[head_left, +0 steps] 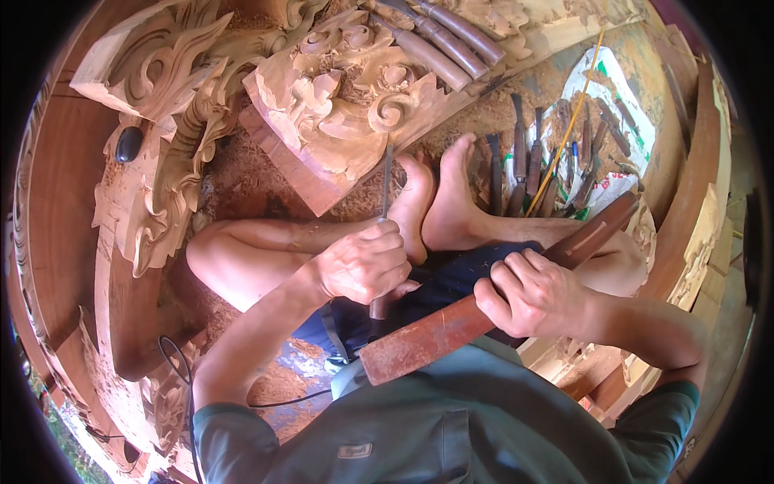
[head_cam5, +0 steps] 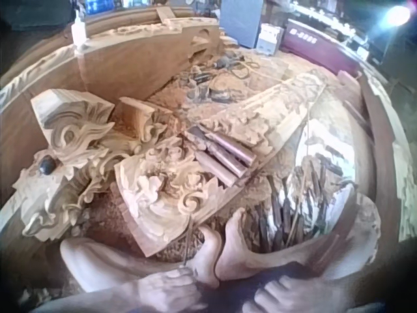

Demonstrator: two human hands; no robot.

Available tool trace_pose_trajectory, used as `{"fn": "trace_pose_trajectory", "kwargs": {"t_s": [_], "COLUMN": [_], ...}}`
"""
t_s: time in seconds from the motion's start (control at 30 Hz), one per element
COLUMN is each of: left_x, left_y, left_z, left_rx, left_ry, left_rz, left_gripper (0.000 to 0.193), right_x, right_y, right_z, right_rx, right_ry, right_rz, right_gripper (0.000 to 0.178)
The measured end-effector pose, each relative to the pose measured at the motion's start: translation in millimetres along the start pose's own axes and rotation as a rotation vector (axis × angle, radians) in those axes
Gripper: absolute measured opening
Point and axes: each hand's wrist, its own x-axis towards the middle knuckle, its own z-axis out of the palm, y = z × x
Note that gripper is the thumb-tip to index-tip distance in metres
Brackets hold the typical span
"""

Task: The person carves a wooden panel using a chisel and mallet, shaping ornate floral patterns. They periodically switch to a smaller carving knife for finer details and clear away wood shavings by hand.

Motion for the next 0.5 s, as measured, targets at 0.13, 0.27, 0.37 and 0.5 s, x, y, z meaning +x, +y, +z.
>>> {"fn": "trace_pose_trajectory", "kwargs": {"t_s": [0.13, 0.27, 0.37, 0.5], "left_x": [2, 1, 1, 11], "left_y": [-3, -1, 8, 19], "left_z": [9, 19, 22, 21], "left_rx": [0.075, 0.139, 0.107, 0.051], "left_ry": [0.035, 0.053, 0.100, 0.101], "left_rz": [0.030, 0.025, -0.017, -0.042], "left_gripper": [0.024, 0.027, 0.029, 0.029], "right_x": [-7, -15, -21, -29], "right_y": [-9, 1, -2, 5], "right_z": [3, 4, 7, 7], "right_rx": [-0.067, -0.043, -0.012, 0.132], "right_ry": [-0.104, -0.114, -0.113, -0.028], "right_rz": [0.052, 0.016, 0.081, 0.090], "right_gripper": [0.021, 0.022, 0.026, 0.034]}}
